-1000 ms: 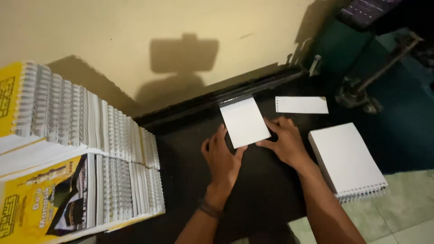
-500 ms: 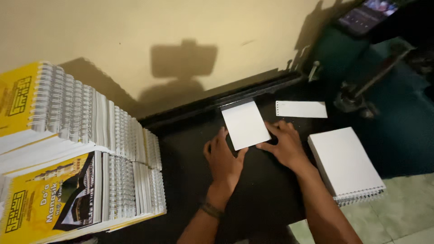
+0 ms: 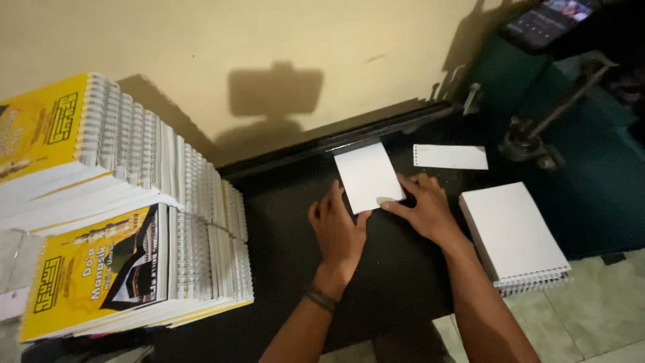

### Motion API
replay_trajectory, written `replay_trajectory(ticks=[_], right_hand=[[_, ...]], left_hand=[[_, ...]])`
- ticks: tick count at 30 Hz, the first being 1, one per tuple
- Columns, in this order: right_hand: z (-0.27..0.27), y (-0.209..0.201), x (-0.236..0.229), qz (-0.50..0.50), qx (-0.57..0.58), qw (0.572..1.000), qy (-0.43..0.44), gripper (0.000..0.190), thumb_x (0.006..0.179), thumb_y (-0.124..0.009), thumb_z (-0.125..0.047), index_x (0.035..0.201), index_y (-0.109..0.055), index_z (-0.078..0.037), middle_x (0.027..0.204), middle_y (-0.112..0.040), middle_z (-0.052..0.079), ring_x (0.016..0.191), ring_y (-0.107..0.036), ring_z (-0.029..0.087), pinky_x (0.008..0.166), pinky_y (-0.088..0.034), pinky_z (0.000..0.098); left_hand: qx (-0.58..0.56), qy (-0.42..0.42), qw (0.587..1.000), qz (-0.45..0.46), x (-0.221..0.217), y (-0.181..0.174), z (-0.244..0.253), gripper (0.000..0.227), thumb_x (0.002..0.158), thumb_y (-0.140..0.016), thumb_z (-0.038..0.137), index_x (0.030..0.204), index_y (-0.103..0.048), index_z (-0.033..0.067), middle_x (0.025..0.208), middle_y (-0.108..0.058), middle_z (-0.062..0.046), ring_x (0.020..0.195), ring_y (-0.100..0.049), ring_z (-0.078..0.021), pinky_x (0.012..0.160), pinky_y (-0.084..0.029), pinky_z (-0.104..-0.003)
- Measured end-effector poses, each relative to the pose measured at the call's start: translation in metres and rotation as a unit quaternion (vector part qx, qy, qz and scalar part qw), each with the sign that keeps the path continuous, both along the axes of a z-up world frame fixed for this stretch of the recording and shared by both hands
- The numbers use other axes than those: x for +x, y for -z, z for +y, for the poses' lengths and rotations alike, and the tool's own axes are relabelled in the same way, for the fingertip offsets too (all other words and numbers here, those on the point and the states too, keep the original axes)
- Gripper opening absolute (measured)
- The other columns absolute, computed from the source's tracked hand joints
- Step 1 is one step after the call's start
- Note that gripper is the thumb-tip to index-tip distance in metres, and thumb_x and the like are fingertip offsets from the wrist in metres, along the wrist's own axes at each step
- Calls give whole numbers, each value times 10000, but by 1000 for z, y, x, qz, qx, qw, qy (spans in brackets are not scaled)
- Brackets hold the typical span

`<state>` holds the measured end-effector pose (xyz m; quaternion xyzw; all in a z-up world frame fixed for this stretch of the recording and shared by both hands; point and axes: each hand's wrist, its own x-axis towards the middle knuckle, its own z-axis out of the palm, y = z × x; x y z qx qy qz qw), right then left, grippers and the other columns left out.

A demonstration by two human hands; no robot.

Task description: The person assembles spiral-bound notebooks by hand. They pick up a stack of white pages, place a yellow cover on top, and then place the completed notebook onto a growing stack on the table. This process is repeated multiple times.

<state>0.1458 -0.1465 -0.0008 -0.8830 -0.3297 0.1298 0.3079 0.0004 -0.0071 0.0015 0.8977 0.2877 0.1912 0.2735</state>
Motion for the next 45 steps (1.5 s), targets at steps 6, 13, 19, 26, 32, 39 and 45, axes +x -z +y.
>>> replay_trajectory(ticks=[6,13,19,26,32,39,45], right_hand=[[5,-2,2,3,0,1000,8,657,978,-599,-606,1438,-622,-137,1235,-616,136,1215,-529,333,1039,-366,475],[8,9,9,-30,11,999,3,548,1041,-533,-544,1374,-682,-135,1203,-650,196,1207,-571,416,1035,-419,530],[3,30,13,5,38,999,20,507,1083,-529,-507,1256,-733,-76,1120,-658,212,1147,-596,399,1010,-414,543],[39,-12,-9,36,36,998,42,521,1003,-628,-500,1251,-741,-56,1315,-622,234,1280,-535,445,1100,-426,519],[36,-21,-18,215,313,922,72,504,941,-756,-319,1262,-555,14,1084,-640,216,994,-595,323,791,-476,433],[12,-17,-23,202,430,878,-57,394,890,-707,-77,1245,-609,62,1091,-695,231,903,-646,246,630,-589,325],[10,-23,-26,144,445,877,-109,242,882,-715,-41,1096,-689,69,1064,-680,230,992,-622,267,725,-570,342]], left_hand=[[2,10,1000,-17,-1,-8,1,837,899,-793,247,1524,-321,-48,1389,-583,-238,1367,-489,-377,1162,-205,-612],[-66,40,997,-11,-3,-1,9,855,869,-801,208,1546,-329,-13,1434,-538,-234,1429,-423,-369,1175,-161,-602],[-140,2,985,-97,-13,26,22,653,929,-725,260,1460,-442,5,1319,-633,-224,1371,-511,-375,1181,-133,-609],[-68,-26,997,11,-21,19,29,614,1005,-552,506,1413,-589,49,1535,-399,-235,1453,-295,-448,1133,-144,-704],[-430,-23,841,-328,-28,-17,19,601,982,-670,323,1434,-475,-22,1382,-537,-286,1333,-506,-462,1138,-341,-605],[-296,86,866,-394,-42,-46,12,231,902,-801,167,1084,-726,47,1030,-720,-105,1073,-674,-261,987,-465,-404],[-235,119,874,-409,-45,-54,14,164,931,-763,117,1084,-745,60,927,-716,-110,882,-661,-249,847,-467,-403]])
